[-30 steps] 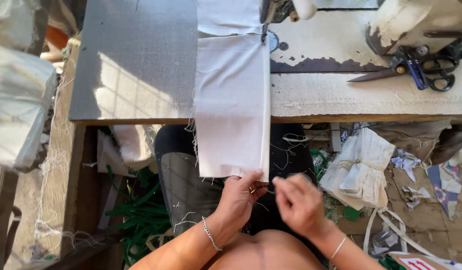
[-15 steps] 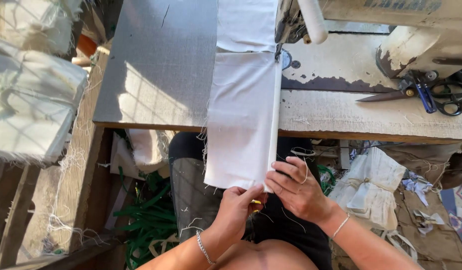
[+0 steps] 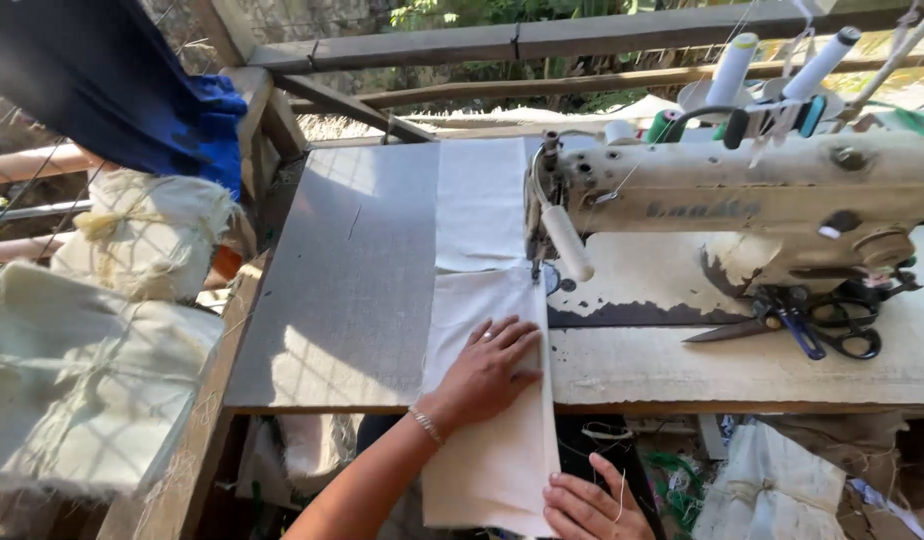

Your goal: Folding the edges of white fabric strips and organizing them into bundles at a sewing workstation.

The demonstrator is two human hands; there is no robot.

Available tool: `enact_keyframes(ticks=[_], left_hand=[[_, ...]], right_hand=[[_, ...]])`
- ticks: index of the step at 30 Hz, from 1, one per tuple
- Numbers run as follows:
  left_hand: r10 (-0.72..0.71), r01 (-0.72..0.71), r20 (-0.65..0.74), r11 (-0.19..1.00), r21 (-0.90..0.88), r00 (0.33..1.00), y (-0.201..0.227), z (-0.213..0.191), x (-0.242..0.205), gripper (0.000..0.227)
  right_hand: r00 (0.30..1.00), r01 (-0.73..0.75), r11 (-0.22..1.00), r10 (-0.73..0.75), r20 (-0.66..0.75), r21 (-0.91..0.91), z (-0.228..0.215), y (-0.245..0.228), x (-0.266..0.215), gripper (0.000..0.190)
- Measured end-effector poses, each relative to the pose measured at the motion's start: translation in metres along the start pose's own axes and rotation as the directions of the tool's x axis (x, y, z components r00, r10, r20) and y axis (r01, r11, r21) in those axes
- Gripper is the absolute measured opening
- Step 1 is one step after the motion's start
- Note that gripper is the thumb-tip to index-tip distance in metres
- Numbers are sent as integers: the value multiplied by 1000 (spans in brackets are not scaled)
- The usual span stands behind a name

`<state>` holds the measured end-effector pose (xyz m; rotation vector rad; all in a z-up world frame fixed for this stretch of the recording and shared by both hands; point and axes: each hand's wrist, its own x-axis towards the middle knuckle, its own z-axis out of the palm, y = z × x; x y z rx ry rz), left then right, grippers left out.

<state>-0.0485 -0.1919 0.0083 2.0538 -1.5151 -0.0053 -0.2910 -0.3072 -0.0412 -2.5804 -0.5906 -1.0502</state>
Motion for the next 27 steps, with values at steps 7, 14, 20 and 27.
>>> enact_keyframes(ticks=[7,14,20,27], left_hand=[[-23,-5,198,990,139,980,-12,-6,-5,54],[149,-161,159,985,62,976,-6,-9,-15,39],[179,-189,180,981,36,967,-23,-14,-4,39],[220,-226,143,974,32,965,-52,-16,28,31]], right_hand=[[999,-43,994,43,1,102,-12,-10,20,27],[976,-218,969,216,30,115,-11,-19,13,17],[977,-213,971,210,44,107,-6,-7,26,11],[978,-182,974,166,127,132,1,33,44,30]])
